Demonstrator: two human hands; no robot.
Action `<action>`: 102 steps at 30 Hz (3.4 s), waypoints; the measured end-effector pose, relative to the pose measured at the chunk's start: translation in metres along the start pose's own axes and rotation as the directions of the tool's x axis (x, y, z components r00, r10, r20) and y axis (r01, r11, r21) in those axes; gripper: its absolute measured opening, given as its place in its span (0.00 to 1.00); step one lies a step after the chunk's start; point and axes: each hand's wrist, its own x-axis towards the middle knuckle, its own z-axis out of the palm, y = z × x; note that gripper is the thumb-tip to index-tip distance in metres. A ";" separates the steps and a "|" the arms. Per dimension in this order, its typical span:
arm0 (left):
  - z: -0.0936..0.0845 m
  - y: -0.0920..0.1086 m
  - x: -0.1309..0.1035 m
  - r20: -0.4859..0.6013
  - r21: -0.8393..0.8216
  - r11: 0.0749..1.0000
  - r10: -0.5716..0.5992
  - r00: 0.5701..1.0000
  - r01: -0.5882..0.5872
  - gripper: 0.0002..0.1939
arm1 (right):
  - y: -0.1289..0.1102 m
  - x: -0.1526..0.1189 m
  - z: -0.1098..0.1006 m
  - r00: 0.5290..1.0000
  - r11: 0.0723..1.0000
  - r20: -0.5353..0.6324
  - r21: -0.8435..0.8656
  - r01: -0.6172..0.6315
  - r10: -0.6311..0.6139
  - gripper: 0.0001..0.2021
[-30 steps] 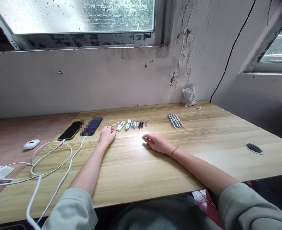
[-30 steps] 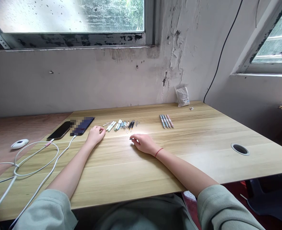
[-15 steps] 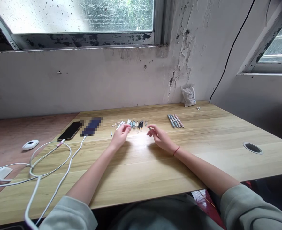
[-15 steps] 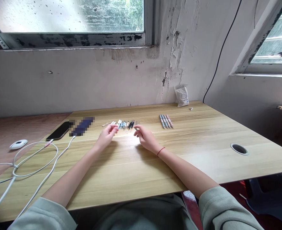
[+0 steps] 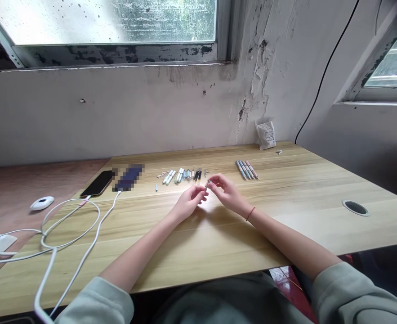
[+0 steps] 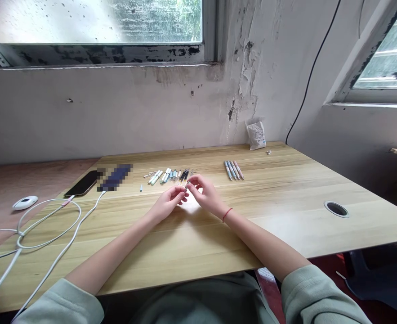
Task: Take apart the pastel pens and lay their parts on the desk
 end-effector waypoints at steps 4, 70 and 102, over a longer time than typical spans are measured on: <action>0.001 0.001 -0.001 0.006 0.003 1.000 0.006 1.000 -0.006 0.17 | -0.002 -0.001 0.000 1.000 0.999 0.017 -0.035 -0.003 0.004 0.09; -0.093 -0.029 0.019 -0.362 0.895 0.329 0.134 0.923 0.303 0.12 | 0.014 -0.002 0.010 0.866 0.783 0.089 0.389 -0.485 0.492 0.19; -0.003 0.020 -0.006 0.160 0.138 0.990 -0.014 0.987 -0.008 0.16 | -0.013 0.001 -0.008 0.994 0.998 -0.094 -0.032 0.048 -0.051 0.07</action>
